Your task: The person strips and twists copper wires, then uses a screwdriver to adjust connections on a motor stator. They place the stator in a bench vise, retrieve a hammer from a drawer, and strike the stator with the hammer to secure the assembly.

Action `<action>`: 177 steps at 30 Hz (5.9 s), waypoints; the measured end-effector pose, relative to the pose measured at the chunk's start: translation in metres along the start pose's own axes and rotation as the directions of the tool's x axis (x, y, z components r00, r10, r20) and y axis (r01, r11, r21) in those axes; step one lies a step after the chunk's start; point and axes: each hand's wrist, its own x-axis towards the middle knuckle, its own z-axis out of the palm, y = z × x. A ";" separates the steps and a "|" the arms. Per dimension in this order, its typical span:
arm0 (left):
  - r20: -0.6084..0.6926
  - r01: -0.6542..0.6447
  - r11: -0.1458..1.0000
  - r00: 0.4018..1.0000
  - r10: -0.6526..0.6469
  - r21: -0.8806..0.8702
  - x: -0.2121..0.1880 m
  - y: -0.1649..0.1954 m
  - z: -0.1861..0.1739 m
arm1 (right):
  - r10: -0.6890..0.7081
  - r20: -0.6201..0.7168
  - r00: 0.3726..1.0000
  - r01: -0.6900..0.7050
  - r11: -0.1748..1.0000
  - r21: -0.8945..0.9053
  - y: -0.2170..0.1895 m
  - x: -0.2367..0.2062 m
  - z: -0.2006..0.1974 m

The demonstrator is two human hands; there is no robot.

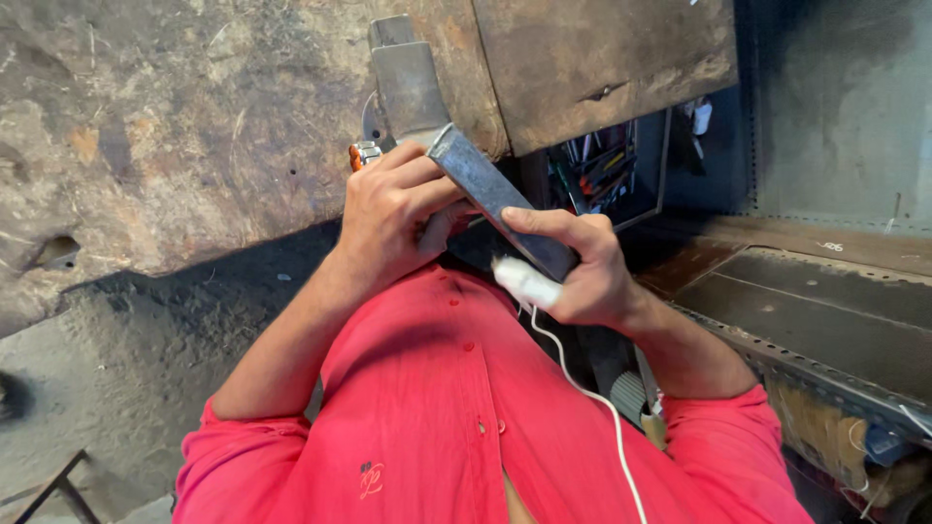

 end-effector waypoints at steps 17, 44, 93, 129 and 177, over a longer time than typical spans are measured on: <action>0.001 0.009 1.000 1.000 -0.009 0.020 -0.003 -0.006 0.003 | -0.045 -0.147 0.988 0.065 0.989 0.132 -0.015 0.007 -0.007; 0.052 0.050 0.998 0.997 -0.052 0.042 -0.003 -0.009 0.005 | -0.047 -0.043 0.998 0.053 0.983 0.175 -0.028 0.029 0.002; -0.074 0.197 0.924 0.980 -0.182 0.329 -0.022 0.015 0.022 | 0.455 -0.344 0.821 -0.122 0.729 0.673 0.130 -0.085 0.002; -0.170 0.078 0.946 0.985 -0.024 0.315 -0.009 0.013 0.023 | 0.036 -0.030 0.999 -0.024 0.944 0.330 -0.012 -0.004 -0.018; -0.179 0.164 0.963 0.976 -0.126 0.216 -0.004 0.014 0.023 | -0.153 -0.025 0.988 0.155 0.963 0.220 0.014 0.007 -0.019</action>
